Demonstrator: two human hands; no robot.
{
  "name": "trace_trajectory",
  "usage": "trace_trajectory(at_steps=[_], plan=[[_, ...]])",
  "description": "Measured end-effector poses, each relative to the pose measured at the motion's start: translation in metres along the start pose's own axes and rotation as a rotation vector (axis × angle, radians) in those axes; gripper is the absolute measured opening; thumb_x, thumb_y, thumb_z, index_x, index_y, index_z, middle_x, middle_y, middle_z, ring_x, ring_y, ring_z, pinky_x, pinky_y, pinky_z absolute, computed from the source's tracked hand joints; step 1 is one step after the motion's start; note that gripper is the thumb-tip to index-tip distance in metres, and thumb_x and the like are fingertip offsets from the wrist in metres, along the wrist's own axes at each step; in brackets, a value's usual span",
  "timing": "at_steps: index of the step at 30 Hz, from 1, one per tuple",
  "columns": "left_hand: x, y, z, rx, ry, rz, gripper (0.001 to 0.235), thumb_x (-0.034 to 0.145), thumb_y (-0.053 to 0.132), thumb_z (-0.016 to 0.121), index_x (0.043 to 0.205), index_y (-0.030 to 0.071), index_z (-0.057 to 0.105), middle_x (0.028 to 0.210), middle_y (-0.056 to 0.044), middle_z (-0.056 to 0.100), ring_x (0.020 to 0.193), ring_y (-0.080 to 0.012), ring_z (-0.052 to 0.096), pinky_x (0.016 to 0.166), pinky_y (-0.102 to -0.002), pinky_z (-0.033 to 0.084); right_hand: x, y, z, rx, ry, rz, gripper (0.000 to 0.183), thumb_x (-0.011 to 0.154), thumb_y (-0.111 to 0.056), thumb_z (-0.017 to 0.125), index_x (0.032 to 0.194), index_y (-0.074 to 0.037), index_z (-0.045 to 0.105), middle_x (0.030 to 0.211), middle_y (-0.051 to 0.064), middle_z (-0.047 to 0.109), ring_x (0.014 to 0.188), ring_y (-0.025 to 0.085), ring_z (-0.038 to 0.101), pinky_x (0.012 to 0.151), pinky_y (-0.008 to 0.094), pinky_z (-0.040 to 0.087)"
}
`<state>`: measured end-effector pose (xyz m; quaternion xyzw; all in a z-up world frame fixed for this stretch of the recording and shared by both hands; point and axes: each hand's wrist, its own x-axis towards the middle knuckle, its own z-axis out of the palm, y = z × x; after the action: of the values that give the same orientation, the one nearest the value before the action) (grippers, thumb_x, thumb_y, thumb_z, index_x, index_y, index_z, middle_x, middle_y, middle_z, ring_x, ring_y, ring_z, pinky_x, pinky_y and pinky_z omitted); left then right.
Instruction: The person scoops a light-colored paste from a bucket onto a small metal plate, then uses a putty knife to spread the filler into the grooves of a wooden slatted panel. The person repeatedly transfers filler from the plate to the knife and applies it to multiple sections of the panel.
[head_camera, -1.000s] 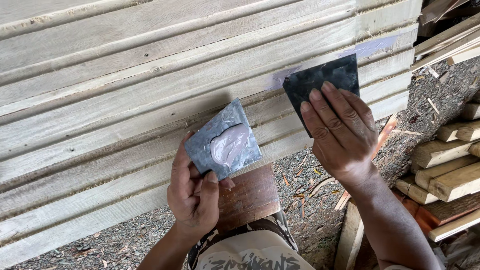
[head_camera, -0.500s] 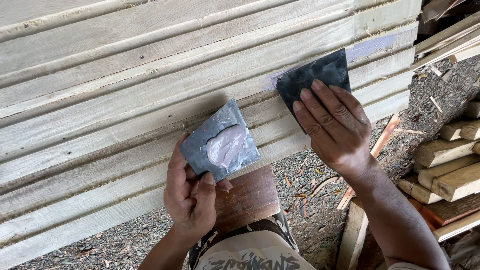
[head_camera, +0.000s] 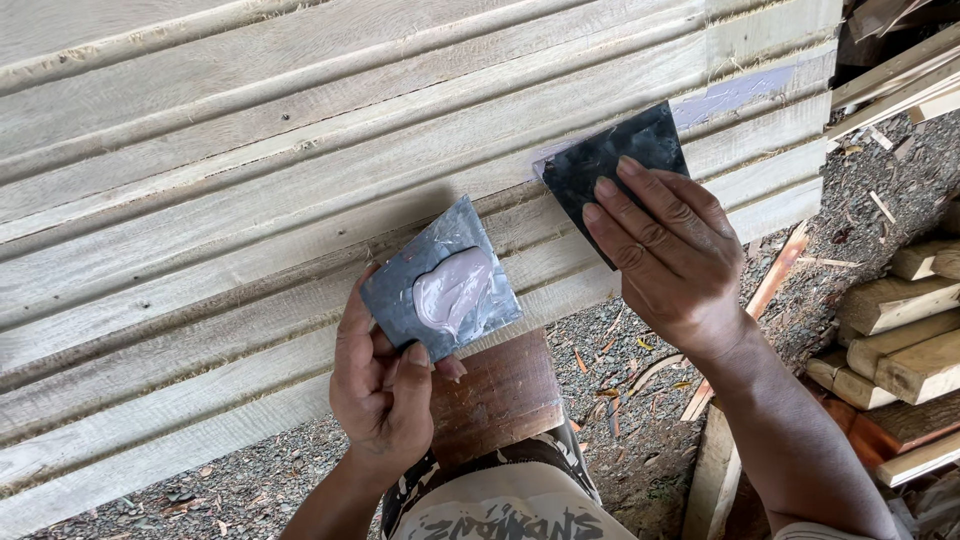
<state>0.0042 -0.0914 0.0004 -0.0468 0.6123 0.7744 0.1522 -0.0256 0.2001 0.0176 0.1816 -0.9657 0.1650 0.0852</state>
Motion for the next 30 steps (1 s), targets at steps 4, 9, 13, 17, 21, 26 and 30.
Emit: trace_trajectory(at_steps=[4, 9, 13, 17, 21, 26, 30], plan=[[0.003, 0.0, -0.001, -0.013, -0.026, 0.071, 0.059, 0.106, 0.0, 0.049, 0.16, -0.008, 0.026, 0.117, -0.018, 0.071, 0.078, -0.0132, 0.072, 0.067, -0.025, 0.063, -0.004, -0.011, -0.026, 0.097, 0.067, 0.061, 0.026, 0.096, 0.01, 0.064, 0.11, -0.008, 0.077, 0.116, 0.01, 0.077, 0.124, 0.028, 0.067, 0.111, 0.045, 0.053], [-0.001, 0.007, -0.001, -0.081, -0.006, 0.023, 0.06, 0.102, -0.004, 0.045, 0.159, -0.007, 0.026, 0.119, -0.019, 0.07, 0.078, -0.0138, 0.071, 0.065, -0.026, 0.063, -0.006, -0.044, -0.068, 0.192, 0.247, 0.14, 0.029, 0.096, 0.012, 0.065, 0.114, -0.01, 0.068, 0.113, 0.011, 0.073, 0.115, 0.026, 0.07, 0.1, 0.041, 0.06], [-0.02, 0.02, -0.01, -0.121, -0.045, -0.007, 0.061, 0.104, -0.004, 0.041, 0.162, -0.003, 0.021, 0.123, -0.018, 0.068, 0.081, -0.012, 0.068, 0.071, -0.027, 0.063, -0.007, -0.098, -0.079, 0.267, 0.064, 0.293, 0.03, 0.093, 0.012, 0.064, 0.116, -0.007, 0.068, 0.117, 0.012, 0.072, 0.117, 0.029, 0.071, 0.101, 0.041, 0.062], [-0.035, 0.033, -0.018, -0.148, -0.047, -0.046, 0.064, 0.101, -0.007, 0.039, 0.162, -0.002, 0.018, 0.125, -0.018, 0.066, 0.086, -0.0125, 0.068, 0.074, -0.026, 0.06, 0.003, -0.134, -0.066, 0.28, -0.074, 0.175, 0.035, 0.087, 0.014, 0.065, 0.116, -0.004, 0.071, 0.121, 0.013, 0.074, 0.12, 0.03, 0.071, 0.103, 0.043, 0.061], [-0.054, 0.043, -0.03, -0.12, -0.033, -0.066, 0.066, 0.098, -0.007, 0.039, 0.162, -0.003, 0.019, 0.122, -0.017, 0.067, 0.084, -0.0122, 0.067, 0.074, -0.026, 0.06, 0.013, -0.158, -0.071, 0.236, -0.149, 0.176, 0.035, 0.083, 0.013, 0.067, 0.114, -0.001, 0.071, 0.117, 0.012, 0.074, 0.113, 0.028, 0.072, 0.097, 0.041, 0.062], [-0.065, 0.049, -0.045, -0.123, -0.044, -0.023, 0.067, 0.102, -0.003, 0.04, 0.165, -0.004, 0.018, 0.119, -0.016, 0.068, 0.086, -0.014, 0.066, 0.078, -0.027, 0.059, 0.024, -0.182, -0.074, 0.262, -0.202, 0.175, 0.034, 0.083, 0.014, 0.067, 0.113, 0.0, 0.07, 0.11, 0.013, 0.074, 0.104, 0.028, 0.074, 0.091, 0.039, 0.062], [-0.067, 0.055, -0.052, -0.062, -0.037, 0.003, 0.067, 0.101, -0.002, 0.039, 0.164, -0.005, 0.02, 0.112, -0.014, 0.071, 0.084, -0.013, 0.067, 0.077, -0.026, 0.059, 0.03, -0.195, -0.069, 0.233, -0.221, 0.134, 0.029, 0.085, 0.012, 0.069, 0.112, 0.001, 0.07, 0.105, 0.013, 0.074, 0.103, 0.028, 0.074, 0.091, 0.039, 0.063]])
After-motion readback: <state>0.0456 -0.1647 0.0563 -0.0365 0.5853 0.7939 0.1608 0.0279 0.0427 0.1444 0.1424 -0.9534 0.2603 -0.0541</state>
